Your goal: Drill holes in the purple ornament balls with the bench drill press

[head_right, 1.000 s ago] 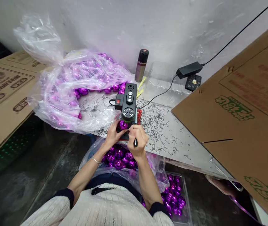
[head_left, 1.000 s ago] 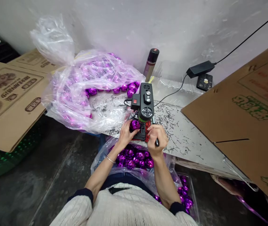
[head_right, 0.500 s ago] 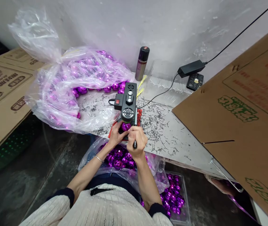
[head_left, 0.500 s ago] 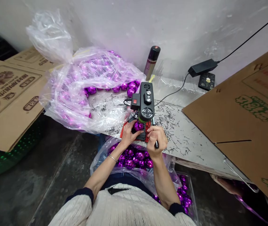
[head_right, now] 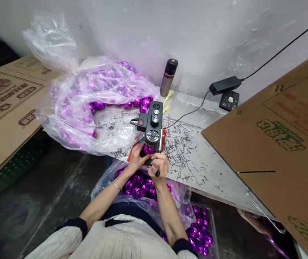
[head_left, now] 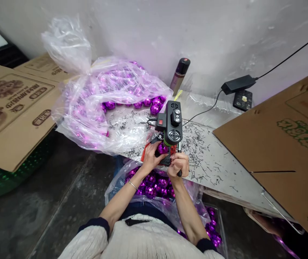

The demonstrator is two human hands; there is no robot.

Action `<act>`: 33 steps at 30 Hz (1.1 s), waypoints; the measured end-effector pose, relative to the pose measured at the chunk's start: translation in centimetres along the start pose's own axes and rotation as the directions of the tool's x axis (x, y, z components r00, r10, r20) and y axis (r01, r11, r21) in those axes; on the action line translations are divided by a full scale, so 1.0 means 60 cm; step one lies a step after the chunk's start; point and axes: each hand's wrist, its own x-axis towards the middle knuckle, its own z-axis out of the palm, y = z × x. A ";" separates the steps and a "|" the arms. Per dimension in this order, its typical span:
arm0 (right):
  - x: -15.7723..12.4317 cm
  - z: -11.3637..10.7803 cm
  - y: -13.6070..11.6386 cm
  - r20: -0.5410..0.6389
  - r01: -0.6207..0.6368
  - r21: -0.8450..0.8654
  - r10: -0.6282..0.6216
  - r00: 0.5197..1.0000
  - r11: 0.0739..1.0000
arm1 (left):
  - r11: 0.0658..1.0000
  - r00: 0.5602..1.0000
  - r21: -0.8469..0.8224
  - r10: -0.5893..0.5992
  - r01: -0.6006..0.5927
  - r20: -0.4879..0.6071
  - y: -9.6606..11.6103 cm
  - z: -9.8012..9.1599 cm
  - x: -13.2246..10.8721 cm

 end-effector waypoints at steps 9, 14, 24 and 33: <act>0.031 -0.010 -0.016 0.031 -0.013 0.021 0.012 0.999 1.000 | 1.000 1.000 -0.017 0.002 -0.002 0.010 0.002 0.001 0.005; 0.103 -0.022 -0.059 0.060 -0.159 0.010 0.158 0.986 0.987 | 0.998 0.997 0.051 0.042 -0.039 -0.062 0.011 -0.014 -0.021; 0.071 -0.031 -0.051 0.123 -0.089 0.007 0.087 0.989 0.996 | 0.875 0.879 0.116 0.450 -0.469 0.159 0.007 -0.060 -0.159; 0.062 -0.027 -0.052 0.086 -0.101 -0.001 0.101 0.991 0.995 | 0.937 0.931 -0.013 -0.348 0.349 -0.109 -0.036 -0.093 0.320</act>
